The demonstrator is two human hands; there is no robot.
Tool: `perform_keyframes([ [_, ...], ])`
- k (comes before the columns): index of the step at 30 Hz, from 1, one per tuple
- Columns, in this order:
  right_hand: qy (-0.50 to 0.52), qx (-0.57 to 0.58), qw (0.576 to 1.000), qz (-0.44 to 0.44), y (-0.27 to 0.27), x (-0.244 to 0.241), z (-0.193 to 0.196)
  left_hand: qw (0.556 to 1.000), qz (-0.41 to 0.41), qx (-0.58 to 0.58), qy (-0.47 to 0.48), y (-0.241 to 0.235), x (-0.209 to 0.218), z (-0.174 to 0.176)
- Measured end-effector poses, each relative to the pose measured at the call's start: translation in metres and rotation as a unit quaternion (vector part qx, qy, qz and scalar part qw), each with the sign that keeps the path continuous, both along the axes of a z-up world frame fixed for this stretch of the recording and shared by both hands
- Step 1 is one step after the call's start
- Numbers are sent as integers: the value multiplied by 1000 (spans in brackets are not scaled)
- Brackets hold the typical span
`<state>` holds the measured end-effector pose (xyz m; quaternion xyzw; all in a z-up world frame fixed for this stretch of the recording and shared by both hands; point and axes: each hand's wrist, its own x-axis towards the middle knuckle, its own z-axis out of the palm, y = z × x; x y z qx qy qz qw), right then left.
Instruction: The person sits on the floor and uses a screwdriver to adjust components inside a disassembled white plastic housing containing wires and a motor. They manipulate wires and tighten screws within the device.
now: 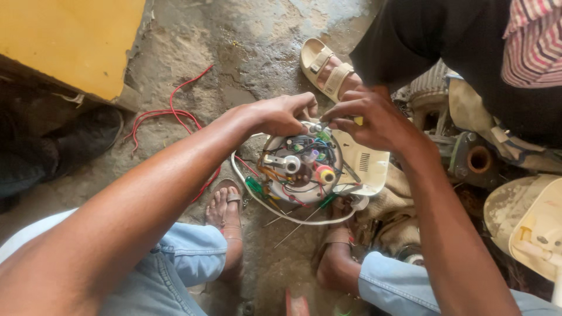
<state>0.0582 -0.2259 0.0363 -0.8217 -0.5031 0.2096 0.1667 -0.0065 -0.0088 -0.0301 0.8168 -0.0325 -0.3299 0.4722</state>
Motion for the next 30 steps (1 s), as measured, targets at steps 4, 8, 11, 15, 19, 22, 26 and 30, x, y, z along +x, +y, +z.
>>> perform_keyframes([
  [4, -96, -5, 993, 70, 9, -4, 11, 1000, 2, 27, -10, -2, 1, 3],
  [8, -187, 9, 972, 144, 16, 1, 20, 999, -1, 47, -19, -3, -1, 7],
  [11, -209, 20, 963, 172, 22, 3, 19, 998, -8, 53, -26, -6, -2, 10],
  [15, -269, -40, 940, 206, 28, 6, 15, 998, -14, 49, -30, -8, -2, 8],
  [19, -310, -71, 924, 210, 23, 2, 18, 998, -10, 47, -38, -9, 0, -2],
  [22, -159, -176, 969, 66, 17, -16, 18, 998, 21, 35, -52, -5, 0, -8],
  [26, 42, -23, 998, -52, 2, -37, 13, 998, 39, 10, -49, -1, 2, -9],
  [30, 5, -62, 997, -36, -6, -26, 11, 999, 30, 23, -26, -7, 3, -6],
])
